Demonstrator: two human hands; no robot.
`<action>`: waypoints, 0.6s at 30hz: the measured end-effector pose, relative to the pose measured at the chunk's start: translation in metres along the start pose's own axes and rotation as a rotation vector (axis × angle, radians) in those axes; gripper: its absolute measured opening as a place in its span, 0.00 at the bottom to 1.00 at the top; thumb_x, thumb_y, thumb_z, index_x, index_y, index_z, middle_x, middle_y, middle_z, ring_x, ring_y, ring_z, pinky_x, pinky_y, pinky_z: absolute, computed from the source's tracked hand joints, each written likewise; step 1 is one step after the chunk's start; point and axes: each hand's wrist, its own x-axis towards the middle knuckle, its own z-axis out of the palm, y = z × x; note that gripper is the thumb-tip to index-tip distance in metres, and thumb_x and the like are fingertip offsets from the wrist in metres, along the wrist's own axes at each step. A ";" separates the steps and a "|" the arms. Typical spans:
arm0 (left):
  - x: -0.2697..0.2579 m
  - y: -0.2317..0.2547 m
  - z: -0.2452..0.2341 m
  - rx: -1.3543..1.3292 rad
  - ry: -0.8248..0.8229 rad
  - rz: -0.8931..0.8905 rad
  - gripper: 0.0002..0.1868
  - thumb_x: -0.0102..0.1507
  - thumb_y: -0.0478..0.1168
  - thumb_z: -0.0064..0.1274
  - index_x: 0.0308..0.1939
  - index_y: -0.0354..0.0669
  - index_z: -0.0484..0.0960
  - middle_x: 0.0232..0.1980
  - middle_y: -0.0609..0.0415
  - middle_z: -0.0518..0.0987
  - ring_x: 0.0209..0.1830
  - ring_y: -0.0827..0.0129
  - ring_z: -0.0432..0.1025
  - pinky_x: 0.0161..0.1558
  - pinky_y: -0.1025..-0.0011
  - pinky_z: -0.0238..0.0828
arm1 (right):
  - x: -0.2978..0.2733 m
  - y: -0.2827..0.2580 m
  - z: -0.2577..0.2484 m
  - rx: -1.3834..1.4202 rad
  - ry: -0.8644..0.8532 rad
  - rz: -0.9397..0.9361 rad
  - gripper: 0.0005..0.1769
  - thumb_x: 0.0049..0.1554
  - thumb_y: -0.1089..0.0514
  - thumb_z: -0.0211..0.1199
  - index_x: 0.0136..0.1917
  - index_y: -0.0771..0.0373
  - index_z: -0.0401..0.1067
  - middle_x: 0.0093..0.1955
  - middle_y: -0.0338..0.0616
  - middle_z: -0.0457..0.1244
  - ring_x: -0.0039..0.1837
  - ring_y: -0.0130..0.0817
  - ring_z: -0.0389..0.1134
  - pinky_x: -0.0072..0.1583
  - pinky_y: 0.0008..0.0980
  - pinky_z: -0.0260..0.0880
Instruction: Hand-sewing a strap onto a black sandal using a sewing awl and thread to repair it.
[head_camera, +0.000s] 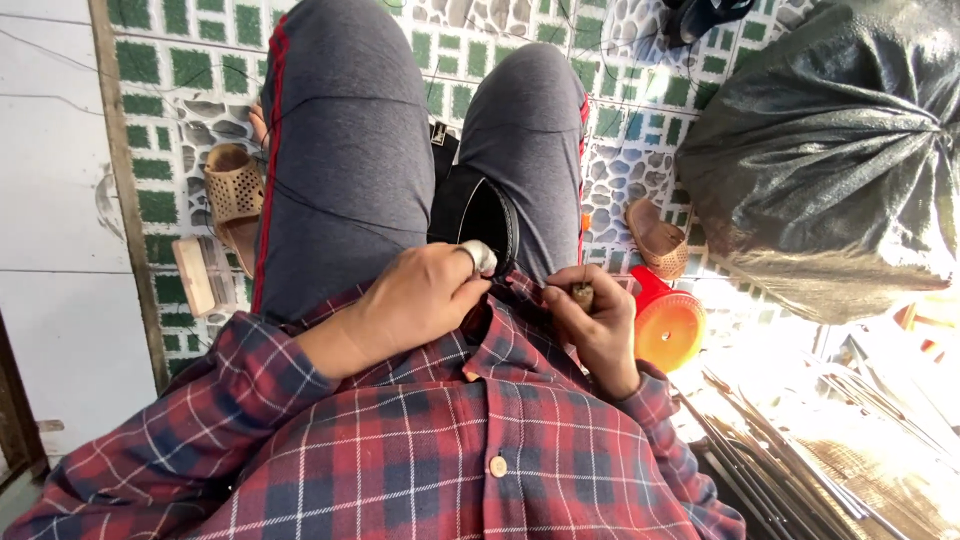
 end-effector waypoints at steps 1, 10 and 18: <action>0.002 0.008 -0.007 -0.183 -0.071 -0.131 0.13 0.56 0.41 0.55 0.26 0.31 0.78 0.25 0.37 0.78 0.31 0.38 0.73 0.29 0.49 0.68 | 0.001 0.002 0.004 0.034 0.013 -0.023 0.07 0.47 0.68 0.68 0.42 0.69 0.75 0.16 0.42 0.57 0.18 0.26 0.59 0.24 0.20 0.56; 0.015 -0.007 0.014 -0.214 -0.160 -0.439 0.16 0.53 0.52 0.55 0.26 0.41 0.80 0.23 0.48 0.80 0.35 0.51 0.77 0.36 0.56 0.72 | -0.002 -0.035 0.004 -0.500 -0.285 -0.253 0.09 0.49 0.58 0.69 0.43 0.60 0.74 0.32 0.53 0.67 0.36 0.52 0.70 0.38 0.43 0.67; 0.017 -0.003 -0.003 -0.583 -0.176 -0.598 0.10 0.57 0.43 0.53 0.28 0.39 0.79 0.21 0.50 0.81 0.18 0.72 0.77 0.20 0.78 0.76 | 0.006 -0.048 0.000 -0.839 -0.457 -0.120 0.14 0.57 0.50 0.55 0.58 0.49 0.66 0.41 0.51 0.67 0.42 0.56 0.70 0.41 0.54 0.68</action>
